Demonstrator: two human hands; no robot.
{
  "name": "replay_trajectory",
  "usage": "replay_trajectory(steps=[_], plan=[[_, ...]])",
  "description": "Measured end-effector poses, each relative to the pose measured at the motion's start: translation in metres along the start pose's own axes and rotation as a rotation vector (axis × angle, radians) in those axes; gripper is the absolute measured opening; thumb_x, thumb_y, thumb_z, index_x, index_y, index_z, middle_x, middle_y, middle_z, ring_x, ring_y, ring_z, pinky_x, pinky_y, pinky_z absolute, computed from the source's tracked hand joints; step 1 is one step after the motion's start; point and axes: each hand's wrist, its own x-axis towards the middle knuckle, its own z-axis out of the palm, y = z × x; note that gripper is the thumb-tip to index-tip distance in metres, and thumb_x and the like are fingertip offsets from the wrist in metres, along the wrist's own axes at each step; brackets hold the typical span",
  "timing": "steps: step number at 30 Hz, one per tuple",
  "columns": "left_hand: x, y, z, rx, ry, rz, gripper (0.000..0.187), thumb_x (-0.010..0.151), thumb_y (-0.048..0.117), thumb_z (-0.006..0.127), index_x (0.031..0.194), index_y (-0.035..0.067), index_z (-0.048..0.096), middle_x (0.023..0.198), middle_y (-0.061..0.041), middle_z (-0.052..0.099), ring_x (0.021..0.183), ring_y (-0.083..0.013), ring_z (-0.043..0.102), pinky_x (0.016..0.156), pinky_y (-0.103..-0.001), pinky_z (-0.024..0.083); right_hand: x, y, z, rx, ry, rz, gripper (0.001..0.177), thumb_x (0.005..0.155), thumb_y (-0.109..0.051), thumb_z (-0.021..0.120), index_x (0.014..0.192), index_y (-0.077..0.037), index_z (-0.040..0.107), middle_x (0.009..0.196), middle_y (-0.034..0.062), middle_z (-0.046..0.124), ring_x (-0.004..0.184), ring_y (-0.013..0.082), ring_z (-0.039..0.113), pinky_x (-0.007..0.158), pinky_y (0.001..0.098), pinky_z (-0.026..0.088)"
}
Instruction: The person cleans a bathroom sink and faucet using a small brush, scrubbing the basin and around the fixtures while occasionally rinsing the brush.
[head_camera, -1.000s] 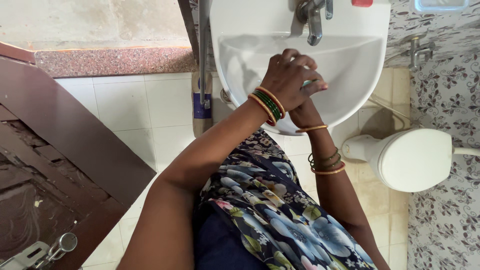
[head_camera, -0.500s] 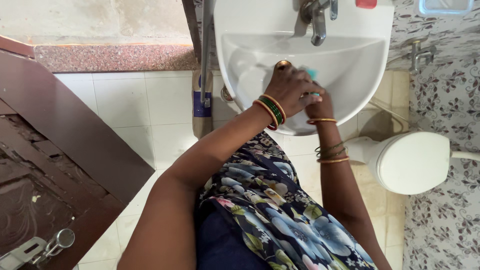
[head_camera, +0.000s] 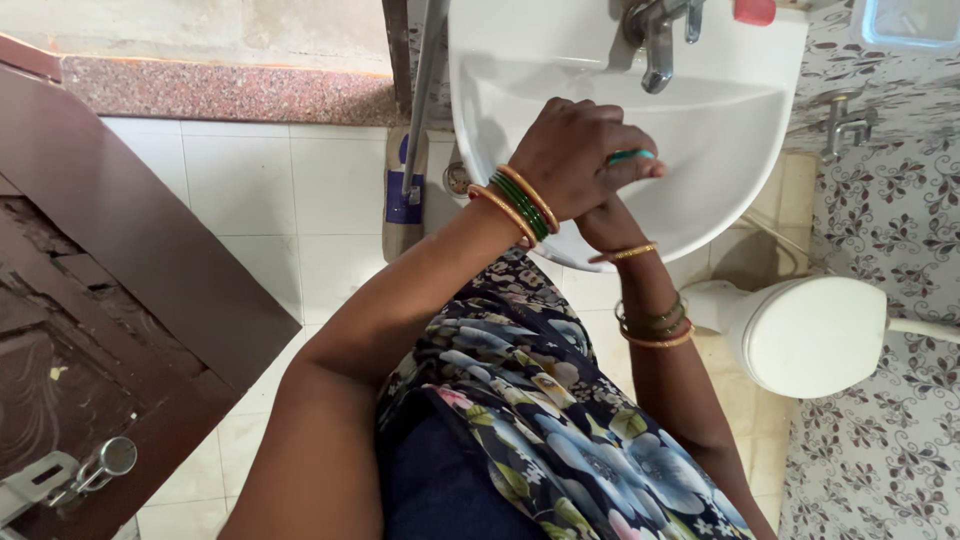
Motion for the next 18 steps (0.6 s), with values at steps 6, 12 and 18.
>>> replay_trajectory(steps=[6, 12, 18], plan=[[-0.004, -0.008, 0.029, 0.156, 0.067, 0.012, 0.032, 0.088, 0.054, 0.064, 0.088, 0.027, 0.082, 0.078, -0.005, 0.071, 0.082, -0.0272, 0.067, 0.080, -0.047, 0.047, 0.012, 0.054, -0.001, -0.688, 0.052, -0.163, 0.054, 0.101, -0.015, 0.062, 0.149, 0.002, 0.044, 0.148, 0.0273, 0.049, 0.135, 0.0431, 0.049, 0.108, 0.0503, 0.040], [-0.009, -0.048, 0.099, -0.036, -0.205, -0.067, 0.033, 0.094, 0.050, 0.062, 0.120, 0.032, 0.075, 0.100, -0.006, 0.072, 0.096, -0.0261, 0.068, 0.088, -0.045, 0.049, -0.028, 0.036, -0.071, -0.744, 0.316, 0.468, 0.045, 0.099, -0.019, 0.065, 0.143, -0.020, 0.059, 0.143, 0.0148, 0.062, 0.123, 0.0414, 0.064, 0.101, 0.0499, 0.052], [-0.028, -0.038, 0.107, 0.019, -0.342, -0.150, 0.034, 0.091, 0.043, 0.066, 0.122, 0.032, 0.072, 0.103, -0.004, 0.072, 0.103, -0.0247, 0.065, 0.094, -0.046, 0.044, -0.030, 0.034, -0.061, -0.833, 0.367, 0.259, 0.070, 0.081, -0.011, 0.072, 0.144, -0.003, 0.043, 0.153, 0.0301, 0.043, 0.118, 0.0515, 0.055, 0.088, 0.0536, 0.050]])
